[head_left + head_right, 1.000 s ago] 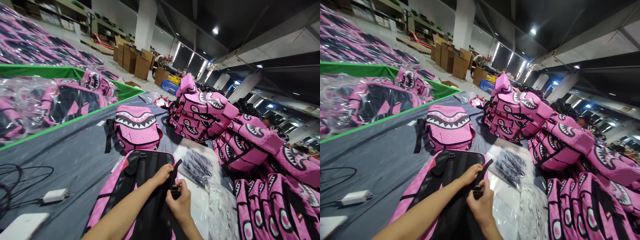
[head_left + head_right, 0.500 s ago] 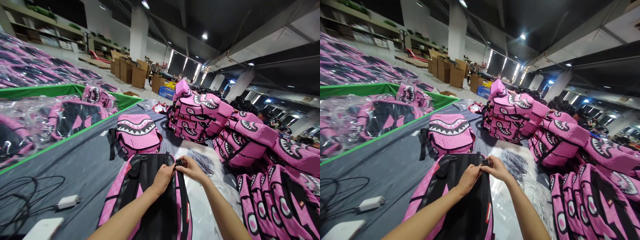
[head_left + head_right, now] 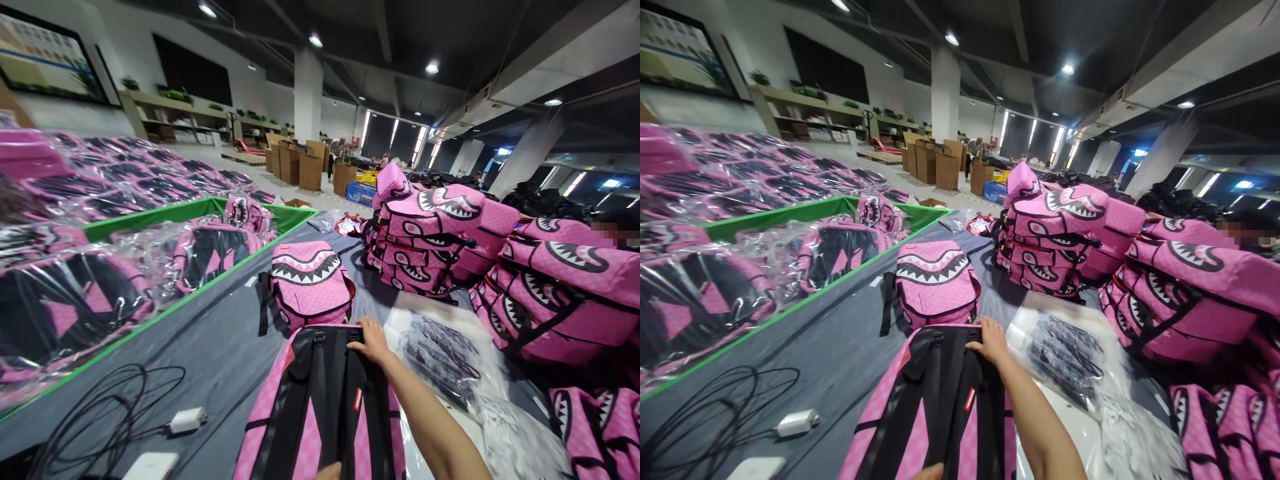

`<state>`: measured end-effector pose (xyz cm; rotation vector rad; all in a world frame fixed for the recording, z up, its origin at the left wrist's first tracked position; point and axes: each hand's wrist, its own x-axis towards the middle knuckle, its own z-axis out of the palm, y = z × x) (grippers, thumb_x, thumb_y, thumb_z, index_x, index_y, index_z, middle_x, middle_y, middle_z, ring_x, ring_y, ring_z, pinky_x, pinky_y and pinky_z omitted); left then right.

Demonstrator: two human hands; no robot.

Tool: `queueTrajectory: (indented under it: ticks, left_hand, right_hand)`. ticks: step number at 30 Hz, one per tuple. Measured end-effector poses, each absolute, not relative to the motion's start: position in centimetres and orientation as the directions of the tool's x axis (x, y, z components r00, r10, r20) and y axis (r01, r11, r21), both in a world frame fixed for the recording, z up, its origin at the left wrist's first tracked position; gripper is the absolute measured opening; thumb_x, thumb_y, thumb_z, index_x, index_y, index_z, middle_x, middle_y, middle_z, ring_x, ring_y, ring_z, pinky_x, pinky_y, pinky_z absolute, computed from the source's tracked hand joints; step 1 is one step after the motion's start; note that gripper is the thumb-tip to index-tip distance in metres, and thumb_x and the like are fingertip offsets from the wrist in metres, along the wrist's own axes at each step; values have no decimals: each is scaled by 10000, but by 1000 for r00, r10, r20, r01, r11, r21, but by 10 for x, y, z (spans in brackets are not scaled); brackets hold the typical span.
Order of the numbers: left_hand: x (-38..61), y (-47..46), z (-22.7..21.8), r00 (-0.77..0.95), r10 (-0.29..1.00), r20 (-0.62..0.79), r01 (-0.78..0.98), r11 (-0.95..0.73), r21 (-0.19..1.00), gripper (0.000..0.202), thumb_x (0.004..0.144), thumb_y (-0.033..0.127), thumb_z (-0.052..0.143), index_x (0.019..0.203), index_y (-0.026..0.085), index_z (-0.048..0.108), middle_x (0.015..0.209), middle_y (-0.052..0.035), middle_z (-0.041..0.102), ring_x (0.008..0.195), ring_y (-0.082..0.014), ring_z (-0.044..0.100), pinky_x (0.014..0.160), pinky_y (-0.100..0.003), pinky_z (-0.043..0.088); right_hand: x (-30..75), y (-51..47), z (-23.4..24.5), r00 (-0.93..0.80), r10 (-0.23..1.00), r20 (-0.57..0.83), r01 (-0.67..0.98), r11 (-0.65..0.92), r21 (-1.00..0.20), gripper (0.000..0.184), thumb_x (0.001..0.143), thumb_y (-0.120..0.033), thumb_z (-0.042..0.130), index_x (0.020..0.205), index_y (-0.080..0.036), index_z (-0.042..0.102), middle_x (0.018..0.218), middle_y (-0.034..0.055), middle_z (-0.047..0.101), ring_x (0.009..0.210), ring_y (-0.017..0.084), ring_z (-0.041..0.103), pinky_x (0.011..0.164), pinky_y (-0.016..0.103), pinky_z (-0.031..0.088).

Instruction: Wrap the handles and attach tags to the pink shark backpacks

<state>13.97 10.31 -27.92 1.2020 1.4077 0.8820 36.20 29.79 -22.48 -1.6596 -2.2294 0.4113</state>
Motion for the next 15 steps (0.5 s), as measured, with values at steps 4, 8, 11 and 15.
queueTrajectory:
  ticks: [4, 8, 11, 15]
  left_hand:
    - [89, 187, -261, -48, 994, -100, 522, 110, 846, 360, 943, 484, 568, 1198, 258, 686, 1322, -48, 687, 1287, -260, 590, 1134, -447, 426]
    - [78, 294, -256, -260, 956, -133, 624, 271, 733, 351, 914, 467, 604, 1034, 157, 714, 1298, -157, 686, 1256, -355, 604, 1052, -560, 455]
    - [92, 341, -271, -287, 942, -172, 617, 319, 719, 407, 931, 542, 624, 920, 144, 705, 937, -52, 757, 903, -224, 724, 871, -422, 563]
    - [104, 360, -292, -269, 951, -150, 638, 293, 712, 356, 954, 487, 633, 960, 138, 699, 906, -30, 738, 823, -178, 710, 803, -373, 585]
  right_hand:
    - [371, 296, -250, -277, 960, 48, 851, 268, -452, 639, 879, -464, 745, 1430, -211, 542, 1518, 158, 516, 1471, 346, 389, 1227, 585, 215]
    - [376, 295, -260, -306, 950, 62, 820, 296, -490, 582, 885, -435, 732, 1407, -242, 560, 1467, 99, 585, 1467, 309, 418, 1249, 573, 200]
    - [379, 294, -267, -312, 940, 135, 770, 334, -544, 548, 864, -413, 741, 1362, -242, 590, 1416, 101, 624, 1450, 312, 444, 1242, 575, 224]
    - [378, 290, -279, -299, 925, 234, 722, 380, -579, 526, 829, -351, 762, 1319, -242, 603, 1365, 108, 653, 1410, 319, 491, 1233, 604, 225]
